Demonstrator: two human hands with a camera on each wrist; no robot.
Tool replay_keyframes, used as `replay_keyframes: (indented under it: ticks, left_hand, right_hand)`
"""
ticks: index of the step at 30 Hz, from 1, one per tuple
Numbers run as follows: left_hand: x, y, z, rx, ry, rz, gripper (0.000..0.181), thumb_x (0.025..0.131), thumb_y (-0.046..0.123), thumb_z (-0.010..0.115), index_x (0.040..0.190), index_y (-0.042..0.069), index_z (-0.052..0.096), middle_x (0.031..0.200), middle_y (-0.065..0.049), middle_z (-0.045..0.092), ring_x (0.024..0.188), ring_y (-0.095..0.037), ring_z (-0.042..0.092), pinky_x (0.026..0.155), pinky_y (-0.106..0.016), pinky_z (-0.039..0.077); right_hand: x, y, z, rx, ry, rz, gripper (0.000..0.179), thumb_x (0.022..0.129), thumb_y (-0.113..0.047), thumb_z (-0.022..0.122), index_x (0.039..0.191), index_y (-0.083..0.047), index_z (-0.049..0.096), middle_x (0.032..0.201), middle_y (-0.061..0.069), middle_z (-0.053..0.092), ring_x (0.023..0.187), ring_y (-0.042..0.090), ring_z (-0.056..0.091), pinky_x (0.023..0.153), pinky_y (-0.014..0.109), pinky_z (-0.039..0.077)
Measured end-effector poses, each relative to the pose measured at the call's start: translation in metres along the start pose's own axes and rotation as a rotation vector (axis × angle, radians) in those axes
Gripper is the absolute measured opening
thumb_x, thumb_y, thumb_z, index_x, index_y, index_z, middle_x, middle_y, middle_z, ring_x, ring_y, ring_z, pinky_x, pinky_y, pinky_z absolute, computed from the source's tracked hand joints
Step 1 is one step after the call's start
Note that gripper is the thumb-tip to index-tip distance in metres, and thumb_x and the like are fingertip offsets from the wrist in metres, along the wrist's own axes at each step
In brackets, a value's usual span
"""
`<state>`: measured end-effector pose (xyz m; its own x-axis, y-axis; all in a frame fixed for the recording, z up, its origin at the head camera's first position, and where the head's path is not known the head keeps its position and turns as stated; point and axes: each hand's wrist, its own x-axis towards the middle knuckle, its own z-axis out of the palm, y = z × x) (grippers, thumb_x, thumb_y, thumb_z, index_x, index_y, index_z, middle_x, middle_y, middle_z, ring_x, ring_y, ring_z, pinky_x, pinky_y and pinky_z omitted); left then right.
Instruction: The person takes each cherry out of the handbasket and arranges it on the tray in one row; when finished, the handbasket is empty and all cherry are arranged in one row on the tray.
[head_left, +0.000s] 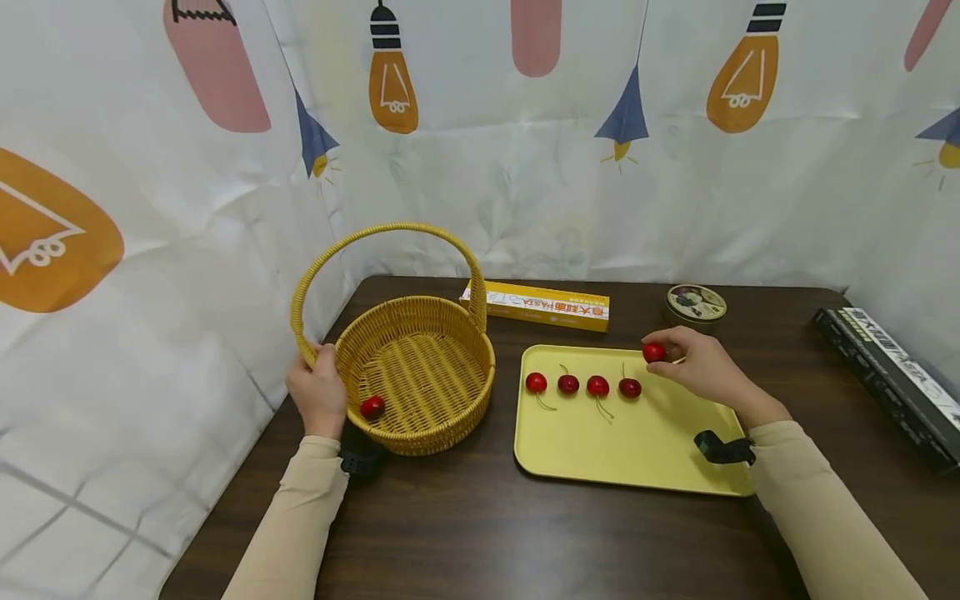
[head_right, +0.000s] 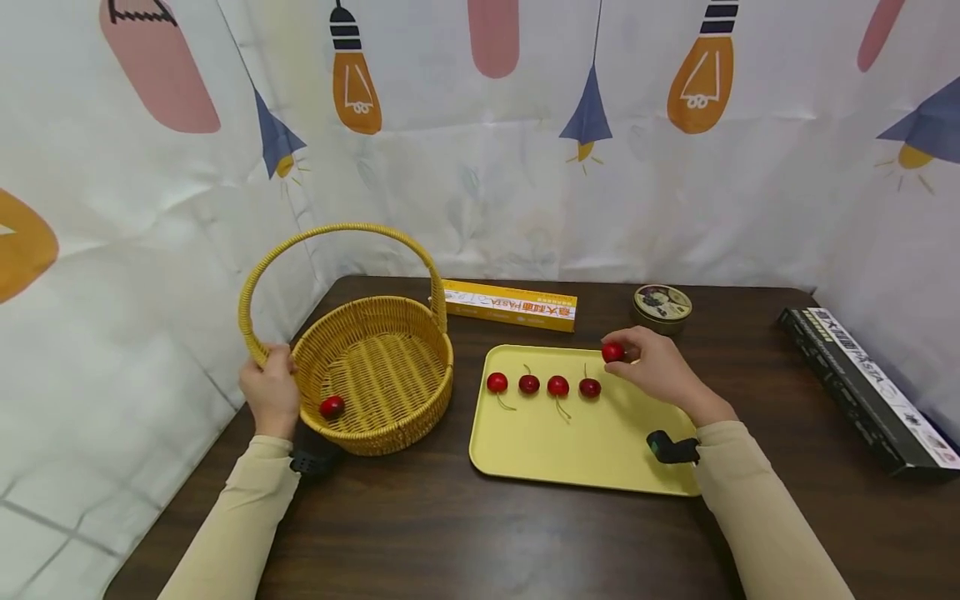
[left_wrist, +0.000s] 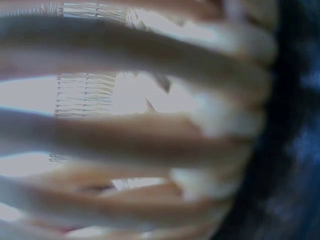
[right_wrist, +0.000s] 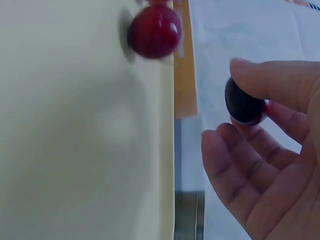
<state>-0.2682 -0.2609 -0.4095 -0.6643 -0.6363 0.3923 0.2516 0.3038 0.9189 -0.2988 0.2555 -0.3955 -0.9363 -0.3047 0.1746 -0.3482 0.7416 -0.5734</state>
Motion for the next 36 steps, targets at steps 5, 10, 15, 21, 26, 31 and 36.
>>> replay_keyframes:
  ticks: [5,10,15,21,26,31,36]
  left_hand:
    - [0.0,-0.002,-0.001,-0.001,-0.021,-0.018,0.033,0.098,0.021,0.048,0.066,0.01,0.044,0.053,0.006,0.031,0.044,-0.011,0.027,0.045,-0.026,0.026]
    - [0.001,-0.002,0.0,0.0,-0.036,-0.024,0.033,0.097,0.017,0.047,0.066,0.01,0.043,0.051,0.007,0.029,0.044,-0.011,0.027,0.045,-0.026,0.026]
    - [0.0,-0.002,-0.001,-0.008,-0.022,-0.024,0.034,0.098,0.02,0.049,0.066,0.011,0.043,0.053,0.005,0.031,0.044,-0.011,0.027,0.044,-0.026,0.026]
    - [-0.001,-0.002,0.0,0.0,-0.01,-0.004,0.033,0.098,0.024,0.05,0.068,0.011,0.046,0.054,0.004,0.036,0.045,-0.013,0.03,0.045,-0.027,0.028]
    - [0.001,-0.005,-0.001,0.006,-0.022,-0.007,0.035,0.098,0.022,0.049,0.065,0.011,0.043,0.052,0.006,0.029,0.044,-0.012,0.025,0.045,-0.027,0.025]
    - [-0.002,0.006,-0.002,0.007,-0.038,-0.018,0.034,0.098,0.018,0.048,0.065,0.011,0.043,0.051,0.007,0.029,0.044,-0.011,0.026,0.045,-0.026,0.025]
    - [-0.013,0.03,-0.004,-0.004,-0.045,-0.024,0.032,0.097,0.016,0.047,0.066,0.009,0.044,0.052,0.007,0.031,0.044,-0.01,0.028,0.046,-0.026,0.027]
  right_hand:
    - [-0.005,0.015,-0.01,0.017,-0.055,0.059,0.044,0.09,-0.028,0.072,0.126,-0.007,0.06,0.112,0.014,0.066,0.095,0.027,0.066,0.071,0.036,0.05]
    - [-0.008,0.027,-0.013,0.001,-0.096,0.101,0.04,0.088,-0.026,0.073,0.122,-0.006,0.062,0.109,0.015,0.066,0.084,0.022,0.064,0.064,0.034,0.048]
    - [-0.006,0.033,-0.011,-0.012,-0.155,0.099,0.043,0.085,-0.026,0.077,0.119,-0.005,0.063,0.113,0.016,0.063,0.077,0.018,0.059,0.062,0.032,0.047]
    - [-0.005,0.034,-0.005,-0.031,-0.209,0.085,0.044,0.082,-0.03,0.079,0.116,-0.005,0.065,0.11,0.013,0.063,0.078,0.017,0.056,0.065,0.032,0.047]
    - [-0.006,0.034,-0.003,-0.029,-0.247,0.079,0.04,0.082,-0.03,0.079,0.112,-0.008,0.064,0.104,0.007,0.063,0.078,0.017,0.055,0.066,0.033,0.046]
    - [-0.007,0.033,-0.004,-0.02,-0.273,0.063,0.039,0.082,-0.03,0.079,0.11,-0.009,0.064,0.102,0.005,0.063,0.08,0.017,0.057,0.066,0.032,0.047]
    - [-0.006,0.032,-0.004,-0.005,-0.298,0.044,0.04,0.082,-0.031,0.079,0.112,-0.009,0.064,0.102,0.004,0.063,0.083,0.017,0.057,0.068,0.031,0.048]
